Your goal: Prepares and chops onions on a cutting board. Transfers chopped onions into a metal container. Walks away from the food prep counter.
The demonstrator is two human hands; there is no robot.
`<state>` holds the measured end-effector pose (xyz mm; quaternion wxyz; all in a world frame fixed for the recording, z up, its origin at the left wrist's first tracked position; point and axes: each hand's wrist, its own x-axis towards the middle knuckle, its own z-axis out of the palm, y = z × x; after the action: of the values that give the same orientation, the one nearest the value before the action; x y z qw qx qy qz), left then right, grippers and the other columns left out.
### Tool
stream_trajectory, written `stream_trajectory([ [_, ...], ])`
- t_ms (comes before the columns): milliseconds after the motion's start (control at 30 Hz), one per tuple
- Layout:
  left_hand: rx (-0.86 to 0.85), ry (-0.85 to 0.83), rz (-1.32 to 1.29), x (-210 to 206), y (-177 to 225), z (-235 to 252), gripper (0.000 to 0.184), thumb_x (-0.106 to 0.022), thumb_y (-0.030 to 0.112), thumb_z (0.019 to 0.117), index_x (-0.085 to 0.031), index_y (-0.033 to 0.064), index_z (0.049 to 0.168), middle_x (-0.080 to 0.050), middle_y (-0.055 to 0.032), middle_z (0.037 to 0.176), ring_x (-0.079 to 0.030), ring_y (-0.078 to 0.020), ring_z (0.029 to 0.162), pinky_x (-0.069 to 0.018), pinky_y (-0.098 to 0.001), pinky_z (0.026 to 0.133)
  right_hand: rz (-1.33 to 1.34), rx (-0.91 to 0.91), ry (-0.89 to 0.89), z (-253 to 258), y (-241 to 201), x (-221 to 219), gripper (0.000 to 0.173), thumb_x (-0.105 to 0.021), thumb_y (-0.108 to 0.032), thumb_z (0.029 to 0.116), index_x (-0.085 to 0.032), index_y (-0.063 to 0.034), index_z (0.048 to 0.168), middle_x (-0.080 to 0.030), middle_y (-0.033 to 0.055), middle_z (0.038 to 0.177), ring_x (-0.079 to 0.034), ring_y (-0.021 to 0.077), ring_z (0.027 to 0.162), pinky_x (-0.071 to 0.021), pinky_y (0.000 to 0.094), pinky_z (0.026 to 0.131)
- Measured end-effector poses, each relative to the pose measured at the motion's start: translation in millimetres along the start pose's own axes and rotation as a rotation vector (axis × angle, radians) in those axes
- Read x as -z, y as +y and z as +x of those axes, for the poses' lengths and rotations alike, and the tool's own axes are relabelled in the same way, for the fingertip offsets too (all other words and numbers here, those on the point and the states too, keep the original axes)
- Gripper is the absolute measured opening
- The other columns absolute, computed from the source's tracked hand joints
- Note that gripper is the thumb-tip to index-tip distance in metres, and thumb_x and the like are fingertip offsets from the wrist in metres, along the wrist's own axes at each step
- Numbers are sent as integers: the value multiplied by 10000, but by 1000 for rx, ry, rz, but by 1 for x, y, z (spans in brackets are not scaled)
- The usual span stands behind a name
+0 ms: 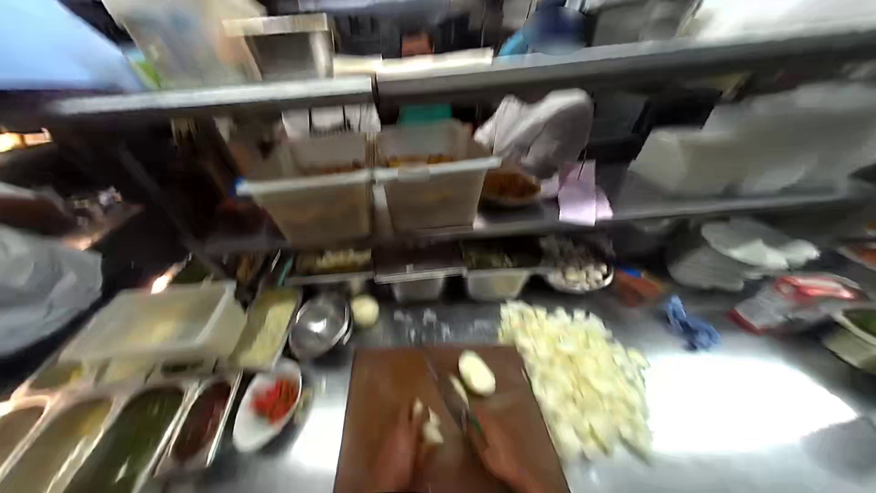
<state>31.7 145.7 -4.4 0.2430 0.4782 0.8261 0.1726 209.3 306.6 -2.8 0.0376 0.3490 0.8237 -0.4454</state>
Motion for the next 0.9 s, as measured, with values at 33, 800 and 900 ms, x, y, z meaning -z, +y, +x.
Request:
stream_trajectory([
  [33,17,-18,-23,-3,-7,1,571,-721,349,943,-561,185,1466,-415,-201,1585,-582,-365,1315,-530,-519,1057,26,-13,-4,6,-3,0,460,-550,-365,1038,-582,-60,1381,-707,198,1088,-704,344,965,-564,566,878],
  [800,-33,-117,234,35,-31,-12,453,-727,221,845,-678,234,1296,-435,-164,1570,-314,-412,1498,-286,-586,1213,112,-137,-337,-2,-13,-17,380,-496,-397,1054,-535,-111,1301,-635,156,876,-636,294,616,-560,494,589],
  [900,-297,-140,237,28,-44,0,278,-646,202,925,-715,185,1194,-365,-11,1654,-155,-311,1586,-142,-560,1282,112,-195,-319,-6,1,-13,361,-505,-395,1050,-537,-116,1277,-621,146,856,-621,277,582,-556,471,554],
])
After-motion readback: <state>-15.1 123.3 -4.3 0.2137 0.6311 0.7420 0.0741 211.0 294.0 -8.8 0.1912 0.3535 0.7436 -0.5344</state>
